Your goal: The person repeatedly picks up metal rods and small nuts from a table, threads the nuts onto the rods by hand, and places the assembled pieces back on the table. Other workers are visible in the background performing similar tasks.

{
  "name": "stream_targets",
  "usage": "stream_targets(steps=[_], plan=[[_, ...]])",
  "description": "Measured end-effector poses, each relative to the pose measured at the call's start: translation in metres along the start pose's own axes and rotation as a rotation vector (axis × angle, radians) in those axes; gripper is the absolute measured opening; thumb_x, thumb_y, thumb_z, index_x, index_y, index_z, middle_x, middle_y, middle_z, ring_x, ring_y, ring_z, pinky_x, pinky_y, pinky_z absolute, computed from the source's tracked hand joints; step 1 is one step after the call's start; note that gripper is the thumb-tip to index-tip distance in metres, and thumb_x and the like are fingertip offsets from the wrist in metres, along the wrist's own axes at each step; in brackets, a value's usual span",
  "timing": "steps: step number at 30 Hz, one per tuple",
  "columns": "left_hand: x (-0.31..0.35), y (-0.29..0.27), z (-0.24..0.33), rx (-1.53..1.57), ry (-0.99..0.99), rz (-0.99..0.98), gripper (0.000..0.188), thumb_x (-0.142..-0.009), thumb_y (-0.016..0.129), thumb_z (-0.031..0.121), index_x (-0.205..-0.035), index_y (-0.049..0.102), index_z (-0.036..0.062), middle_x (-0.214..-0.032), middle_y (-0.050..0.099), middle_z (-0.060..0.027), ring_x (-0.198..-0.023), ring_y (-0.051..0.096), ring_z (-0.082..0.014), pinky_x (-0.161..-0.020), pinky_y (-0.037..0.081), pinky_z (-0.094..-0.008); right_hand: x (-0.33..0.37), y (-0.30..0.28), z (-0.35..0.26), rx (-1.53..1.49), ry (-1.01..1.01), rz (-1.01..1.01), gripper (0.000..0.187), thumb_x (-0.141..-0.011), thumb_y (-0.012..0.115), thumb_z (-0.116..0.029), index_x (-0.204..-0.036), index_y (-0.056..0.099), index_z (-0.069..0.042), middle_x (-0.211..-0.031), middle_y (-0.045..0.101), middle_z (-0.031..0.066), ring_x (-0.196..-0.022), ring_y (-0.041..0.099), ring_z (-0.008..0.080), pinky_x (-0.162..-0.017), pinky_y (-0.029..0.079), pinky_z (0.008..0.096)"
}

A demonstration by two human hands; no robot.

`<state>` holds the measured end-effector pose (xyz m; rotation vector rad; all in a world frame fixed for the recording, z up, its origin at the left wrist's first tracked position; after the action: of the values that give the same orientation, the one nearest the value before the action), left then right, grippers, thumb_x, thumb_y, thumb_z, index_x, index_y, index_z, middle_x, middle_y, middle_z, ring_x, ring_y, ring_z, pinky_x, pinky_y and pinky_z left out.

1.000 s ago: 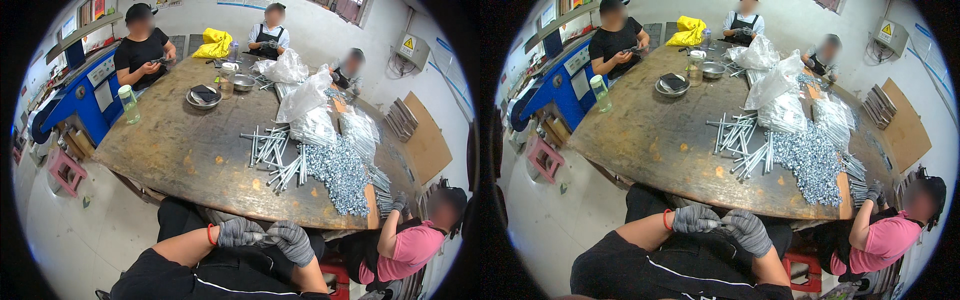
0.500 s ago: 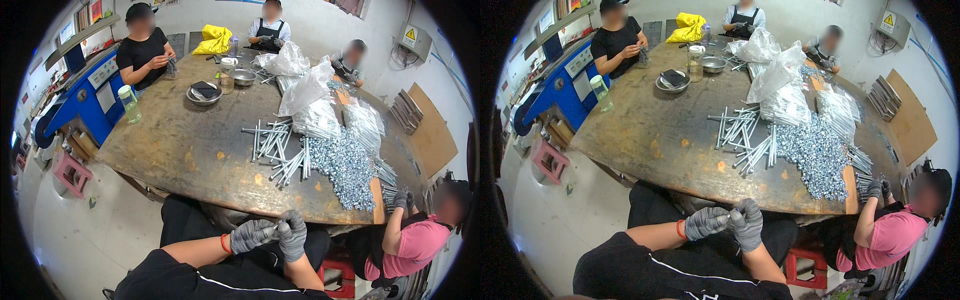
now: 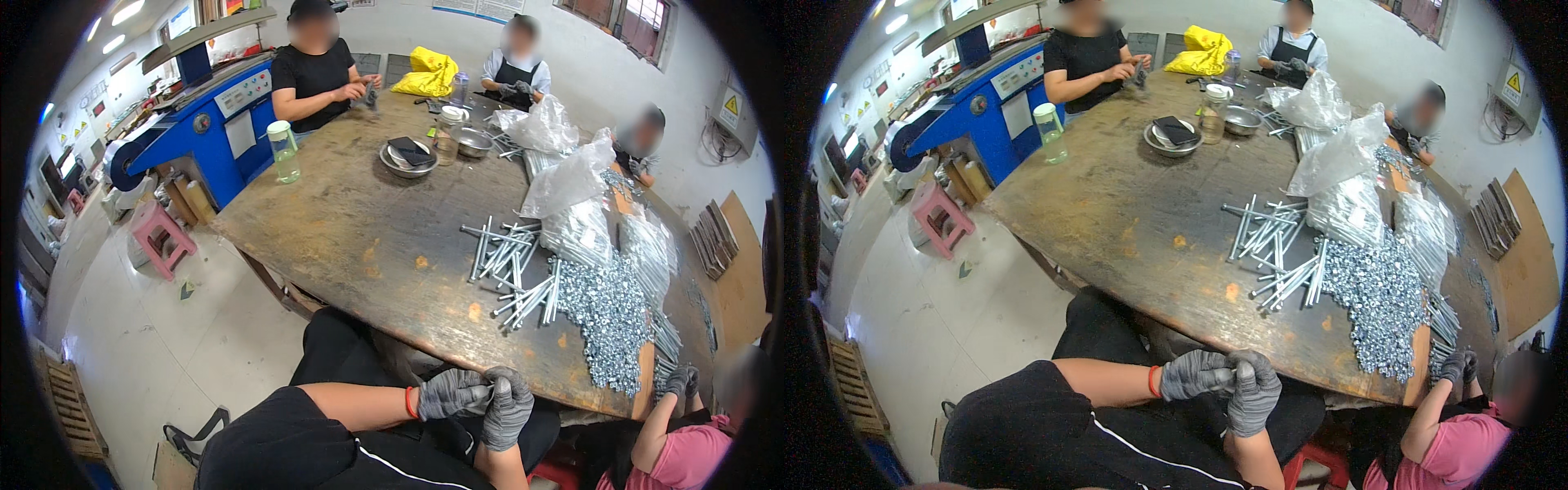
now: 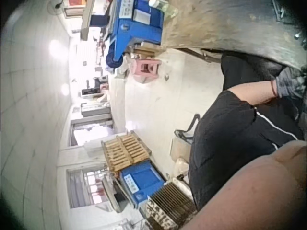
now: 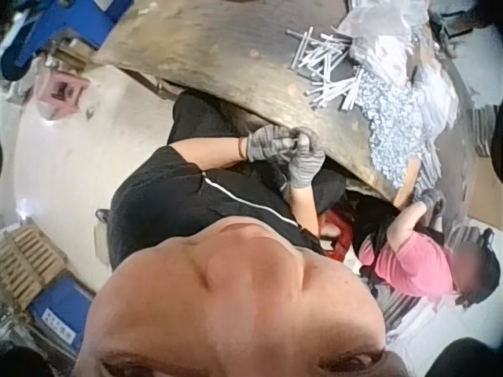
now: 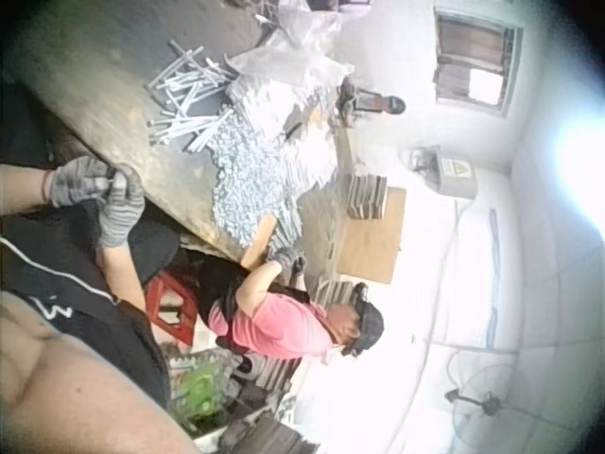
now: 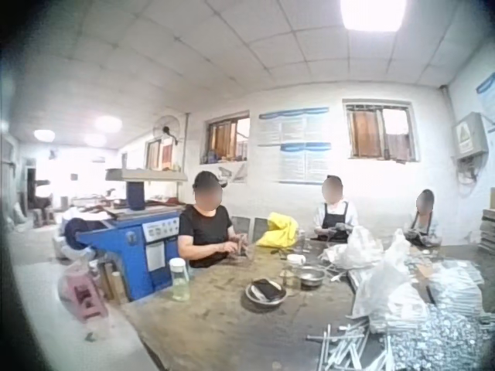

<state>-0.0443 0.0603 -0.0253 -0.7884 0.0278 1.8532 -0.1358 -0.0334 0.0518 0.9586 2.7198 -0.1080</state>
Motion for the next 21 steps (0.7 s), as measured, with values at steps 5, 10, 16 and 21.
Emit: stream_targets(steps=[5,10,16,21], plan=[[0.011,-0.003,0.001,-0.266,0.011,0.176,0.032,-0.092,0.048,0.018,-0.12,0.053,0.0049,-0.116,0.058,-0.0165,-0.107,0.056,-0.0304,-0.093,0.044,-0.0367,0.001,0.017,0.0,0.014,0.01,0.077,0.024,-0.088,0.061,-0.024,-0.091,0.063,-0.001,-0.087,0.063,0.0062,-0.077,0.057,0.0142,-0.073,0.045,0.0268],[0.001,-0.022,0.026,-0.25,-0.322,0.063,0.032,-0.094,0.044,0.024,-0.119,0.056,0.0076,-0.112,0.06,-0.0153,-0.106,0.056,-0.0293,-0.093,0.043,-0.0363,0.007,0.012,0.001,-0.03,0.018,0.053,0.014,-0.082,0.067,-0.011,-0.092,0.063,-0.002,-0.093,0.063,0.0082,-0.076,0.057,0.0146,-0.069,0.046,0.0261],[0.005,-0.045,0.036,-0.498,-0.37,-0.084,0.027,-0.093,0.044,0.03,-0.098,0.06,0.0084,-0.09,0.063,-0.0124,-0.082,0.061,-0.0316,-0.072,0.048,-0.0386,0.005,-0.004,0.006,0.314,0.045,-0.163,0.019,-0.08,0.069,-0.016,-0.087,0.064,0.001,-0.075,0.063,0.005,-0.069,0.056,0.012,-0.065,0.046,0.0267],[0.036,-0.035,0.005,0.369,-0.415,-0.052,0.035,-0.094,0.048,0.036,-0.106,0.059,0.0046,-0.085,0.061,-0.0044,-0.076,0.058,-0.016,-0.069,0.046,-0.0279,-0.003,0.002,-0.014,0.515,-0.344,-0.41,0.014,-0.075,0.071,-0.012,-0.085,0.065,-0.004,-0.076,0.063,0.0086,-0.071,0.061,0.0222,-0.068,0.049,0.03]])
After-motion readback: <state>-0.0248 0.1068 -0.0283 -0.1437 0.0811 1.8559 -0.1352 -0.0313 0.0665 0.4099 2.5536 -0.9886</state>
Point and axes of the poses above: each hand's wrist, its own x-axis away from the middle knuckle, its own y-axis out of the palm, z = x × y, the point moved 1 cm from there along -x, towards the middle knuckle
